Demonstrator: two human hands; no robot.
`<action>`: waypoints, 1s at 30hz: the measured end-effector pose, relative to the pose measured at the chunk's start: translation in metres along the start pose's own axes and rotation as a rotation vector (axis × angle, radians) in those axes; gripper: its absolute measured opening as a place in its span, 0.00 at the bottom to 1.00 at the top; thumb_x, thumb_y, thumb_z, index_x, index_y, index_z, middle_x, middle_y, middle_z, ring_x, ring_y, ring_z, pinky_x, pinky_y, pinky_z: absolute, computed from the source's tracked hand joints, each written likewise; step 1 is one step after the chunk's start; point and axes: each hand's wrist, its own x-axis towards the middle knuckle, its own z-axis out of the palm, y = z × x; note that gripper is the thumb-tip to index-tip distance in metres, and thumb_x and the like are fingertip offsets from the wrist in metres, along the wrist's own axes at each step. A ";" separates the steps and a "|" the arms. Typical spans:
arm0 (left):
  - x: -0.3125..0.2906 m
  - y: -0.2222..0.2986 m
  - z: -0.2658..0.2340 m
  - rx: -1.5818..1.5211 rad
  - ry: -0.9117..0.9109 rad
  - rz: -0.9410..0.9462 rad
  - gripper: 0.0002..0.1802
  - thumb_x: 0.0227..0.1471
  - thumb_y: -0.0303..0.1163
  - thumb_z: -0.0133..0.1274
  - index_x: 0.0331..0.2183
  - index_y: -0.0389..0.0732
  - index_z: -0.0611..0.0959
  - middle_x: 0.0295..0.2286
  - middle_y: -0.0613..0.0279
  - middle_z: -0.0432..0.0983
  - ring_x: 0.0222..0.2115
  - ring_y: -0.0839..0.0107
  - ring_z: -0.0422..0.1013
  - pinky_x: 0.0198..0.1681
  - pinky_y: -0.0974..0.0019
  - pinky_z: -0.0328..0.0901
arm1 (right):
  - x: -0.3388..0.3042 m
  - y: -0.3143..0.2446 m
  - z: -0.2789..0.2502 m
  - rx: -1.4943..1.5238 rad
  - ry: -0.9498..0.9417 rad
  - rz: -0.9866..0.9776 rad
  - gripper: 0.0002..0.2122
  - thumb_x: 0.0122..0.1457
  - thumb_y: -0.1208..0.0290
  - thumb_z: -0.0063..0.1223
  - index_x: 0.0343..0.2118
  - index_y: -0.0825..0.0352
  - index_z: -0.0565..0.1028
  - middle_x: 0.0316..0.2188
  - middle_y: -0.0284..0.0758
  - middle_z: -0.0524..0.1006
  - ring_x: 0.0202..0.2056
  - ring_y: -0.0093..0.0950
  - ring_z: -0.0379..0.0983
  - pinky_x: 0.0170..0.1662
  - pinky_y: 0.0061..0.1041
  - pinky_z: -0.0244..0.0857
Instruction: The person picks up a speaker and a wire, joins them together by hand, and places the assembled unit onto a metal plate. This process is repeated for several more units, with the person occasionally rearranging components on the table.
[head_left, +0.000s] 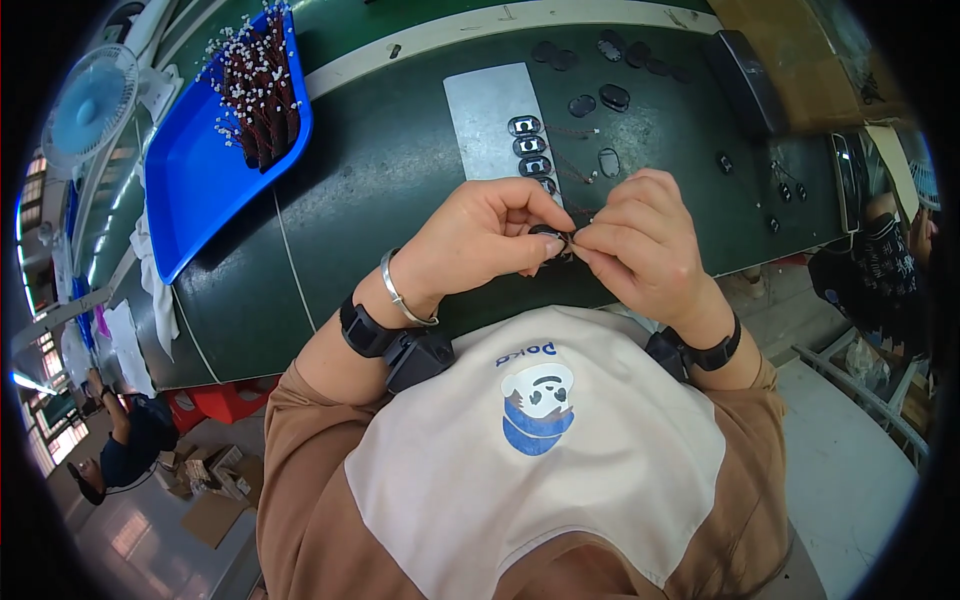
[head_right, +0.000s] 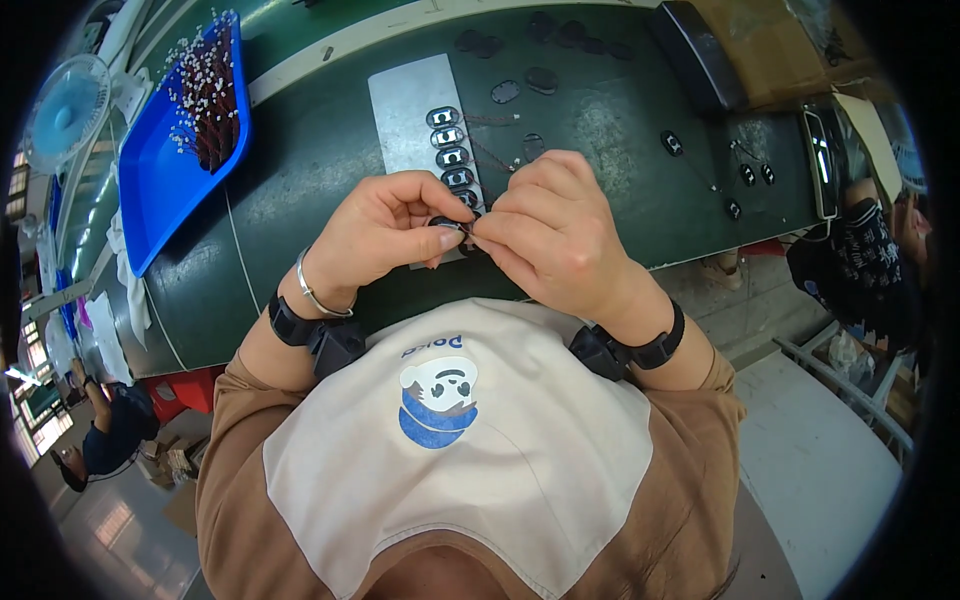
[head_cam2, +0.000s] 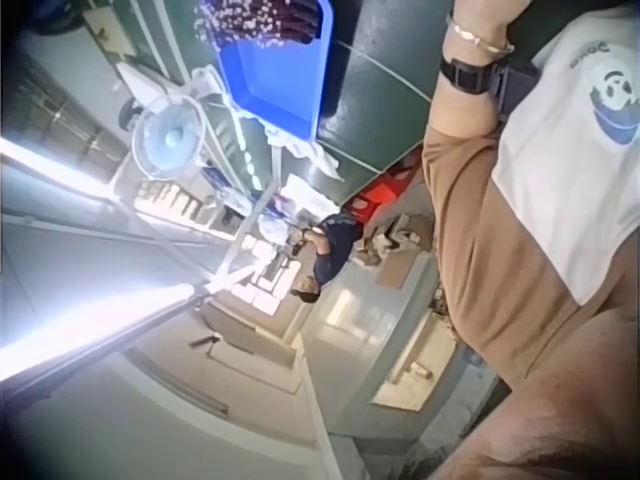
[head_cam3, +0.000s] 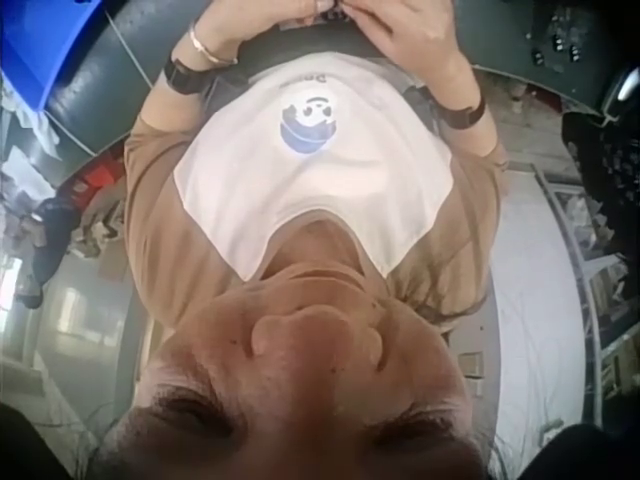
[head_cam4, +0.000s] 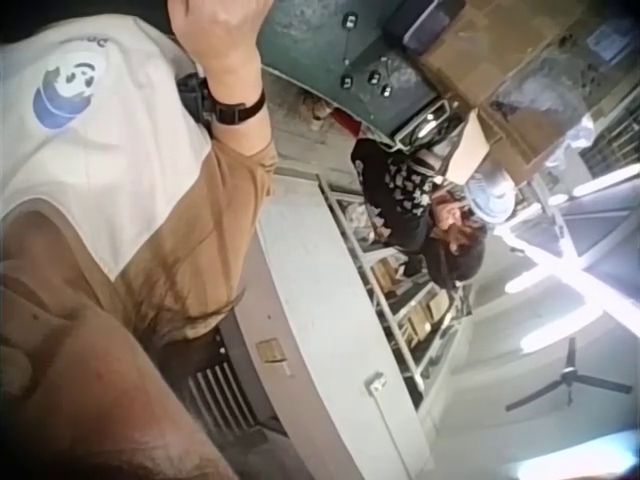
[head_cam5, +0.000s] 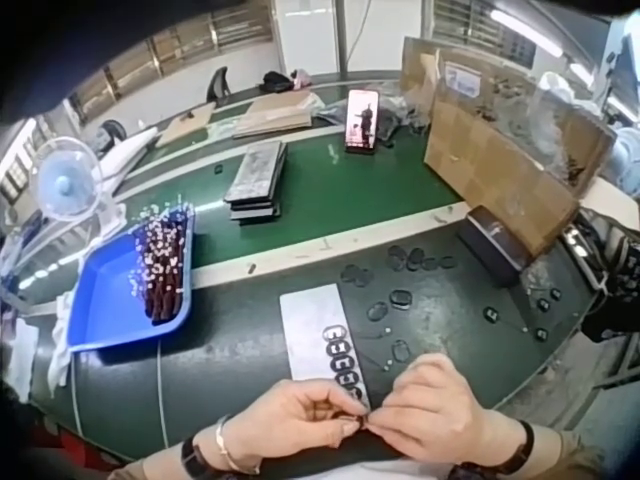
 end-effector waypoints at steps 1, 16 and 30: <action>0.000 -0.001 0.000 0.001 0.001 -0.001 0.07 0.47 0.19 0.54 0.33 0.34 0.78 0.25 0.65 0.74 0.22 0.82 0.69 0.25 0.78 0.65 | 0.000 0.000 0.000 0.001 0.001 0.000 0.10 0.33 0.80 0.62 0.23 0.66 0.75 0.22 0.32 0.72 0.28 0.32 0.67 0.38 0.35 0.61; 0.004 -0.009 0.002 -0.241 0.012 -0.045 0.07 0.47 0.20 0.53 0.33 0.34 0.78 0.25 0.63 0.75 0.21 0.81 0.68 0.24 0.78 0.64 | -0.001 -0.004 -0.004 -0.248 0.007 -0.184 0.12 0.30 0.75 0.58 0.24 0.67 0.77 0.23 0.28 0.72 0.28 0.27 0.66 0.36 0.31 0.58; 0.001 -0.006 0.006 -0.104 0.074 0.010 0.07 0.49 0.21 0.52 0.34 0.34 0.77 0.25 0.63 0.75 0.22 0.81 0.69 0.25 0.78 0.65 | 0.000 -0.004 -0.005 -0.202 -0.040 0.004 0.10 0.33 0.76 0.57 0.24 0.64 0.77 0.23 0.27 0.72 0.31 0.28 0.68 0.41 0.33 0.58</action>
